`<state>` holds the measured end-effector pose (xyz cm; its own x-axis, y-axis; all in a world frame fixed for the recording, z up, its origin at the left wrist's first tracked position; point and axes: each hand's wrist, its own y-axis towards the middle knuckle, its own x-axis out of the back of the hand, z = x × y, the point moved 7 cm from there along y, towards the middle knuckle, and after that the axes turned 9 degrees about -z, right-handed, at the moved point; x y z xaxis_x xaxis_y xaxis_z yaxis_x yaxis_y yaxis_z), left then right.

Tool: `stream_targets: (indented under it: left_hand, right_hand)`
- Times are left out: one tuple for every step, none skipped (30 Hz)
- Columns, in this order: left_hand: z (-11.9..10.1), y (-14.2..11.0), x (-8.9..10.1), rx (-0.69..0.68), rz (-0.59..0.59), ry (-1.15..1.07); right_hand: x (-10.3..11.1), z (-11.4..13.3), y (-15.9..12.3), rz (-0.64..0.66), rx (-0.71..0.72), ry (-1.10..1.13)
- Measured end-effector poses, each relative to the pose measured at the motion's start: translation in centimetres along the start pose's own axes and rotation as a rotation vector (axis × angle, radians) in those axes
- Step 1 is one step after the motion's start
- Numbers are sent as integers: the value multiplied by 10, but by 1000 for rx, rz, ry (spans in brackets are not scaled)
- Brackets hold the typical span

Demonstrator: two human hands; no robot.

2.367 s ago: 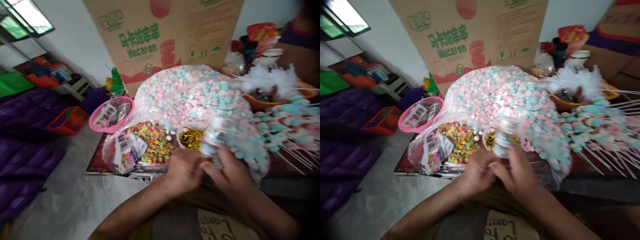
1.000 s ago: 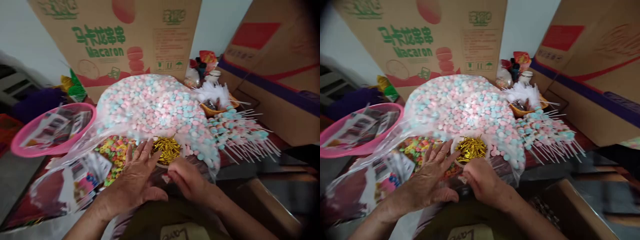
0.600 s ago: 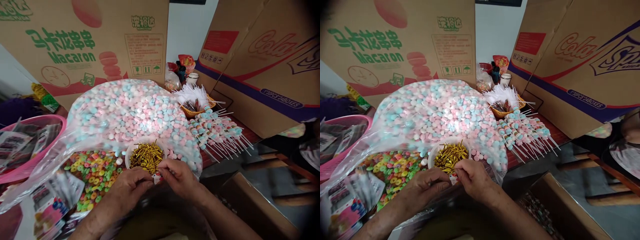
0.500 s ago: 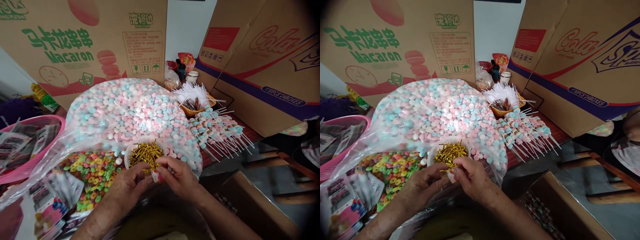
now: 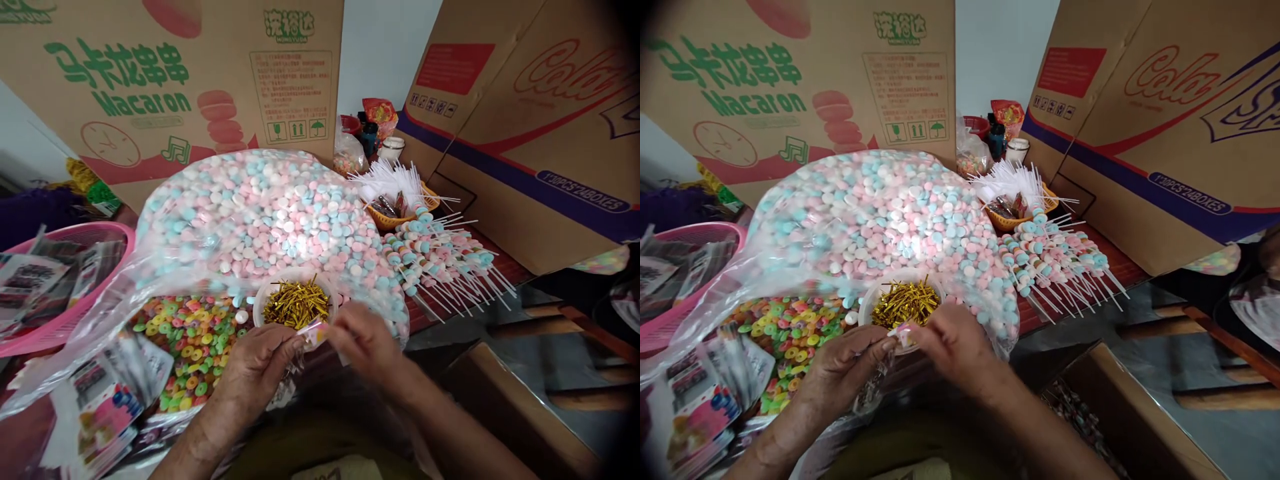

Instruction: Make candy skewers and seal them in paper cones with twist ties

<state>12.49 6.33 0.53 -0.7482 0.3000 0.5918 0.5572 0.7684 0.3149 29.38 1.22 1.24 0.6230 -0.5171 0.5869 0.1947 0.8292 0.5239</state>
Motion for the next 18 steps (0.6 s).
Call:
stream_targets:
  left_hand:
    - [2, -2, 3, 4, -23, -2]
    - [4, -4, 7, -1, -50, 0]
    - [6, -6, 11, -18, -78, 14]
    - [6, -8, 16, -48, -108, 39]
    - [7, -10, 21, -85, -137, 71]
    - [7, -12, 26, -118, -160, 105]
    - [7, -14, 30, -138, -171, 137]
    - [8, -15, 33, -148, -173, 163]
    - [9, -17, 35, -158, -176, 182]
    - [9, -18, 38, -171, -185, 197]
    - [8, -18, 40, -189, -196, 212]
    - [7, -19, 42, -216, -209, 227]
    - [5, -19, 44, -247, -219, 242]
    - [4, -19, 45, -280, -228, 259]
    - [2, -19, 45, -307, -231, 277]
    - [1, -19, 45, -327, -229, 297]
    - [-1, -18, 45, -342, -229, 314]
    - [-2, -18, 45, -350, -230, 328]
  right_hand:
    - [19, -16, 7, -67, 5, -142]
    - [41, -33, 14, -169, 11, -350]
    - [59, -52, 21, -206, 10, -588]
    - [71, -72, 26, -165, -2, -803]
    - [73, -91, 30, -6, 39, -934]
    - [78, -106, 33, 58, 65, -1009]
    - [83, -116, 35, 82, 72, -1039]
    - [88, -122, 36, 92, 75, -1058]
    - [93, -124, 37, 78, 62, -1061]
    - [98, -121, 37, 60, 45, -1057]
    - [103, -114, 36, 30, 36, -1044]
    - [106, -102, 35, -11, 49, -1003]
    - [107, -86, 33, -50, 96, -932]
    - [106, -66, 31, -82, 174, -846]
    - [102, -43, 28, -101, 287, -750]
    - [96, -20, 24, -93, 410, -677]
    - [88, 1, 20, -67, 523, -642]
    - [80, 20, 17, -54, 631, -630]
